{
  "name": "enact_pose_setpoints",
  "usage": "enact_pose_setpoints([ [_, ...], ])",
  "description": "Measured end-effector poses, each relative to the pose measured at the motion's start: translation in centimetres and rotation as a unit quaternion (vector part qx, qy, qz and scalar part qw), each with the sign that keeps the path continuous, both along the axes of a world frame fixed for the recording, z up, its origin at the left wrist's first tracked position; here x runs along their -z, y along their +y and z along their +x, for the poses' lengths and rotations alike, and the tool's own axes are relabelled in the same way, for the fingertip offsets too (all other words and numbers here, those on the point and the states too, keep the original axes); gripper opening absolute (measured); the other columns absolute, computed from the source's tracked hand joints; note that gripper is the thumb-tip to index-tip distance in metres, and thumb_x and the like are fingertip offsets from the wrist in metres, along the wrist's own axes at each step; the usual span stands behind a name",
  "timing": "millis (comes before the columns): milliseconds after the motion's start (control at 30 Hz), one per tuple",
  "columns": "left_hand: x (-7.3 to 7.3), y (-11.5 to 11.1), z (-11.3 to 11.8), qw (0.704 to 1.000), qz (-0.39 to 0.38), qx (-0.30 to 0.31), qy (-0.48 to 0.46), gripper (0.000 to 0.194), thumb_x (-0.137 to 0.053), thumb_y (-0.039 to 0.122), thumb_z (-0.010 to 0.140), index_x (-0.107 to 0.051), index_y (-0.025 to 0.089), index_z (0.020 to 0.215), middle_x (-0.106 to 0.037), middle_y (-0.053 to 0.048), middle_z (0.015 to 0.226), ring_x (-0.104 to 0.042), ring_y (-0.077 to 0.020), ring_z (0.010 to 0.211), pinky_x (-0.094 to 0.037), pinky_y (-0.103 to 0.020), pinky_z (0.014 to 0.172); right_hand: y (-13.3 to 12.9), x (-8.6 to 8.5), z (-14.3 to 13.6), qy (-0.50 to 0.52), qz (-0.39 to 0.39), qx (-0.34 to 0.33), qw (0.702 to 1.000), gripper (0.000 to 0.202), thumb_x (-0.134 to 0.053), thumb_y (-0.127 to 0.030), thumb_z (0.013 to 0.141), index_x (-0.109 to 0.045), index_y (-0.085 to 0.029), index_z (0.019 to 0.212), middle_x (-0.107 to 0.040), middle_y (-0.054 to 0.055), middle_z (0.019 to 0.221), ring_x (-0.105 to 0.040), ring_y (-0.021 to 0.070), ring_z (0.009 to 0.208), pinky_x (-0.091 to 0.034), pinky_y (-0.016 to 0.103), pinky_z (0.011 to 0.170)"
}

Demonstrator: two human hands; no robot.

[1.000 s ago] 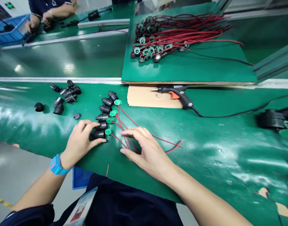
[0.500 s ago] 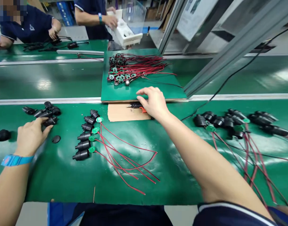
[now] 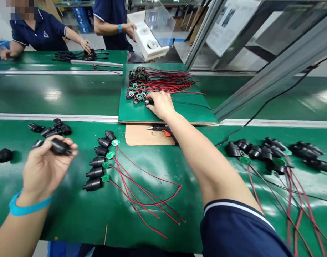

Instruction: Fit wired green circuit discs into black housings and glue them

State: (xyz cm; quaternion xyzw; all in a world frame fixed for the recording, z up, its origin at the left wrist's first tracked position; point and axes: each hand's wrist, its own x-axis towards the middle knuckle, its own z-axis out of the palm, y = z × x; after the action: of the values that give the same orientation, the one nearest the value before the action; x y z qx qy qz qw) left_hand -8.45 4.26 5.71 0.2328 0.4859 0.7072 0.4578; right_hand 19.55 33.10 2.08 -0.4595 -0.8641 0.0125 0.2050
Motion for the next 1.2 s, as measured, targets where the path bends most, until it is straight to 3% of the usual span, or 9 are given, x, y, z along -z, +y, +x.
enact_pose_setpoints([
  [167,0.1,0.5,5.1,0.986,-0.051,0.153,-0.037,0.025,-0.076,0.038,0.081,-0.066,0.019,0.093,-0.063,0.0,0.076,-0.058,-0.0111,0.064,-0.046,-0.019,0.053,-3.1,-1.5,-1.3,0.021,0.002,-0.045,0.999,0.021,-0.065,-0.026,0.081,-0.071,-0.02,0.101,-0.076,0.009,0.098,-0.062,0.0326,0.103,-0.036,0.051,0.101],
  [333,1.9,1.3,8.1,0.976,-0.08,0.203,0.003,0.051,-0.076,0.05,0.085,-0.063,0.021,0.125,-0.067,-0.002,0.091,-0.051,-0.0054,0.055,-0.036,-0.018,0.048,-12.5,-4.0,-2.4,0.074,-0.007,-0.257,0.964,0.02,-0.068,-0.028,0.08,-0.069,-0.023,0.099,-0.075,0.001,0.092,-0.066,0.0222,0.09,-0.03,0.048,0.112],
  [467,2.4,0.3,9.1,0.966,-0.07,0.251,-0.003,0.038,-0.081,0.041,0.082,-0.068,0.02,0.111,-0.059,0.003,0.072,-0.049,-0.0055,0.057,-0.035,-0.017,0.052,-18.4,-5.0,-1.3,0.113,-0.006,-0.346,0.931,0.024,-0.07,-0.027,0.084,-0.068,-0.018,0.106,-0.074,0.006,0.094,-0.066,0.0224,0.092,-0.043,0.045,0.102],
  [600,1.9,-1.2,9.7,0.952,-0.058,0.292,-0.074,0.037,-0.08,0.044,0.083,-0.069,0.019,0.108,-0.069,-0.003,0.09,-0.049,-0.0042,0.055,-0.035,-0.019,0.053,-20.4,-5.4,1.1,0.135,-0.089,-0.345,0.925,0.062,-0.076,-0.036,0.086,-0.05,-0.021,0.141,-0.067,0.011,0.132,-0.064,0.0248,0.117,-0.05,0.041,0.1],
  [667,1.6,-1.8,10.1,0.939,-0.05,0.322,-0.111,0.037,-0.078,0.046,0.084,-0.069,0.019,0.108,-0.067,-0.003,0.082,-0.048,-0.0053,0.055,-0.034,-0.02,0.053,-21.4,-5.6,2.4,0.15,-0.084,-0.335,0.926,0.064,-0.071,-0.026,0.09,-0.042,-0.026,0.147,-0.063,0.009,0.138,-0.061,0.0239,0.123,-0.05,0.041,0.103],
  [800,1.3,-2.6,11.5,0.907,-0.034,0.385,-0.167,0.03,-0.074,0.045,0.088,-0.07,0.017,0.1,-0.052,0.002,0.058,-0.043,-0.0068,0.053,-0.032,-0.02,0.054,-24.5,-7.1,4.4,0.155,-0.082,-0.304,0.936,0.054,-0.053,-0.007,0.095,-0.045,-0.027,0.145,-0.067,0.007,0.126,-0.063,0.0199,0.115,-0.052,0.035,0.099],
  [967,1.8,-3.4,13.0,0.868,-0.048,0.449,-0.206,0.032,-0.069,0.045,0.09,-0.072,0.015,0.098,-0.05,0.002,0.055,-0.037,-0.0062,0.048,-0.031,-0.021,0.051,-27.2,-8.2,5.6,0.208,-0.161,-0.203,0.943,0.032,-0.062,-0.021,0.096,-0.064,-0.025,0.128,-0.066,0.005,0.095,-0.062,0.0153,0.079,-0.053,0.026,0.068],
  [1100,2.8,-3.8,13.7,0.856,-0.088,0.464,-0.209,0.034,-0.072,0.05,0.087,-0.072,0.018,0.1,-0.051,0.003,0.057,-0.038,-0.0063,0.047,-0.031,-0.021,0.049,-27.3,-6.3,5.2,0.311,-0.277,-0.159,0.895,0.011,-0.076,-0.03,0.087,-0.077,-0.022,0.094,-0.051,-0.004,0.069,-0.042,0.0077,0.054,-0.036,0.021,0.046],
  [1200,3.6,-3.7,13.7,0.899,-0.063,0.419,-0.11,0.043,-0.076,0.053,0.084,-0.07,0.022,0.113,-0.057,0.002,0.066,-0.046,-0.008,0.053,-0.034,-0.02,0.052,-27.3,-4.3,4.7,0.362,-0.283,-0.106,0.882,0.015,-0.077,-0.033,0.085,-0.077,-0.018,0.085,-0.046,-0.005,0.065,-0.036,0.006,0.05,-0.03,0.021,0.044],
])
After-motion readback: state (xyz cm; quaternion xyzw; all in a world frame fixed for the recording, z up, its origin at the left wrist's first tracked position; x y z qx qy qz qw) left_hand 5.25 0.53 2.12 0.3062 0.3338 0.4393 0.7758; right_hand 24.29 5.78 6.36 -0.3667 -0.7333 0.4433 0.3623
